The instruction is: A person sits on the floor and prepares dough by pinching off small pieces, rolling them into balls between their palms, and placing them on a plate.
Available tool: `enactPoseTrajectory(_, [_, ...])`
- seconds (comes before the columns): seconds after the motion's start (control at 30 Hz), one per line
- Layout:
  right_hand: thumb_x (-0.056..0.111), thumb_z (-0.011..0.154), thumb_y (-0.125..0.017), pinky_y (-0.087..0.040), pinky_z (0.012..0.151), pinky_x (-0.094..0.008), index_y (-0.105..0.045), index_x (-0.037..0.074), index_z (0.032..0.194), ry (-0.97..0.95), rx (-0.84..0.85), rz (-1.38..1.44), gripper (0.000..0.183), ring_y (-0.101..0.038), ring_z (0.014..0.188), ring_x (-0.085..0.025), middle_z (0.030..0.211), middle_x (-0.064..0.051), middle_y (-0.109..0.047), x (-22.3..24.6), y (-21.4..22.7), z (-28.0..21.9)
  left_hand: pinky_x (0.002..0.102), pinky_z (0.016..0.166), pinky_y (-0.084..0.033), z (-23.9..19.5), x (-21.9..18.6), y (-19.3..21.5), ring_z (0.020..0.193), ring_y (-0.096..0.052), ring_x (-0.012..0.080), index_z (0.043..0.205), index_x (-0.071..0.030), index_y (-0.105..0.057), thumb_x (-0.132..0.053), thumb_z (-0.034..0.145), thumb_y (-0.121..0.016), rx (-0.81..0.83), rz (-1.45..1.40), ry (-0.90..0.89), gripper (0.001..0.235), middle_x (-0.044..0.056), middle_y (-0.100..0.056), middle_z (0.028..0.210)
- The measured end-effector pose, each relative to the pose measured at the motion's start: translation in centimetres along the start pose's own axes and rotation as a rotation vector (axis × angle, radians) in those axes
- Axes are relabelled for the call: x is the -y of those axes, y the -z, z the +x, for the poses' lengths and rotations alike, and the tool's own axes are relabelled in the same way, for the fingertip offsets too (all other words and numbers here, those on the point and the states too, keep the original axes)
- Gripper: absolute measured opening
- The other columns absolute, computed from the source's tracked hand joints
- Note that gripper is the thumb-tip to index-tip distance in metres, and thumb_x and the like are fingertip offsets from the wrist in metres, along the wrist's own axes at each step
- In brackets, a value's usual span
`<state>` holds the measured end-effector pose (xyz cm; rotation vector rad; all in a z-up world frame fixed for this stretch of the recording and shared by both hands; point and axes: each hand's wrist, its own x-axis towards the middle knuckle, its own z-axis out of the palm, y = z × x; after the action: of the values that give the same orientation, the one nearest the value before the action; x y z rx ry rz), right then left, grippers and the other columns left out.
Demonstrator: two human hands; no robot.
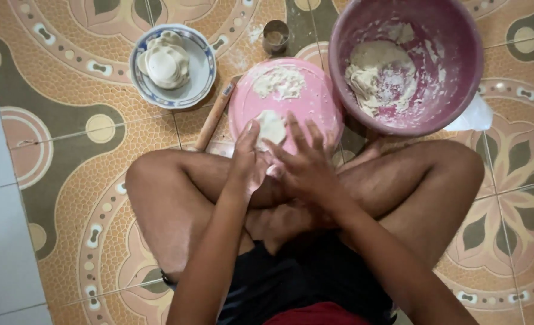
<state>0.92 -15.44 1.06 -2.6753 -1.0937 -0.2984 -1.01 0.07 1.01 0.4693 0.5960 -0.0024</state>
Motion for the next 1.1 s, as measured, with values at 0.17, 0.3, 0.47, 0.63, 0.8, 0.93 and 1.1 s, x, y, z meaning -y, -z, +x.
enactPoseTrajectory(0.17, [0.059,0.086,-0.075,-0.046,0.094,-0.045,-0.062,0.025,0.139,-0.478,0.072,0.485,0.064,-0.053,0.129,-0.028,0.14,-0.005,-0.057,-2.9,0.1,0.4,0.053,0.1,-0.058,0.5,1.2,0.7,0.109,-0.069,0.0316,0.13,-0.006,-0.062,-0.02,0.103,-0.061,0.007,0.029,-0.038,0.031,0.018,-0.07,0.118])
enactPoseTrajectory(0.3, [0.032,0.088,-0.086,-0.054,0.082,-0.026,-0.079,0.021,0.104,-0.755,0.153,1.068,0.021,-0.071,0.085,-0.008,0.087,0.002,-0.077,-2.2,0.8,1.3,0.039,0.093,-0.063,-0.2,2.0,0.0,0.096,-0.073,0.015,0.13,-0.009,-0.067,-0.022,0.103,-0.061,0.089,0.277,-0.03,0.031,0.007,-0.075,0.108])
enactPoseTrajectory(0.47, [0.033,0.091,-0.08,-0.056,0.073,-0.028,-0.078,0.021,0.098,-0.474,0.028,0.692,0.014,-0.07,0.08,-0.012,0.083,0.001,-0.074,-3.5,2.3,2.2,0.052,0.104,-0.052,0.7,2.1,0.8,0.12,-0.062,0.0291,0.15,-0.01,-0.044,-0.036,0.102,-0.06,0.016,0.319,-0.035,0.056,0.016,-0.06,0.13])
enactPoseTrajectory(0.63, [0.024,0.082,-0.084,-0.054,0.081,-0.034,-0.075,0.017,0.087,0.064,-0.068,0.332,0.013,-0.067,0.085,-0.022,0.091,-0.001,-0.071,-4.2,1.3,4.1,0.051,0.104,-0.051,0.8,2.1,0.1,0.123,-0.062,0.0295,0.152,-0.014,-0.044,-0.065,0.1,-0.046,0.098,0.053,0.1,0.073,0.016,-0.061,0.136])
enactPoseTrajectory(0.8, [0.025,0.094,-0.077,-0.056,0.081,-0.04,-0.075,0.012,0.095,-0.091,-0.026,0.26,0.013,-0.07,0.084,-0.031,0.081,-0.01,-0.07,-9.3,-1.6,6.9,0.052,0.104,-0.055,1.6,0.6,0.5,0.114,-0.07,0.0318,0.133,-0.004,-0.061,-0.031,0.101,-0.065,-0.016,-0.026,-0.017,0.042,0.018,-0.07,0.124])
enactPoseTrajectory(0.93, [0.033,0.09,-0.077,-0.056,0.078,-0.04,-0.077,0.018,0.104,-0.212,0.02,0.171,0.02,-0.07,0.088,-0.026,0.086,-0.003,-0.069,-10.2,-3.3,8.4,0.054,0.105,-0.055,1.1,0.3,-0.3,0.113,-0.07,0.0305,0.131,-0.006,-0.063,-0.029,0.1,-0.066,-0.042,-0.034,-0.028,0.039,0.018,-0.07,0.124])
enactPoseTrajectory(1.1, [0.037,0.091,-0.075,-0.057,0.079,-0.044,-0.078,0.018,0.104,-0.334,0.016,0.116,0.024,-0.069,0.094,-0.031,0.097,-0.007,-0.065,-7.5,-4.8,8.7,0.053,0.11,-0.051,1.4,0.1,-0.2,0.122,-0.065,0.0308,0.137,-0.003,-0.058,-0.043,0.103,-0.058,0.011,-0.115,-0.022,0.053,0.017,-0.066,0.133])
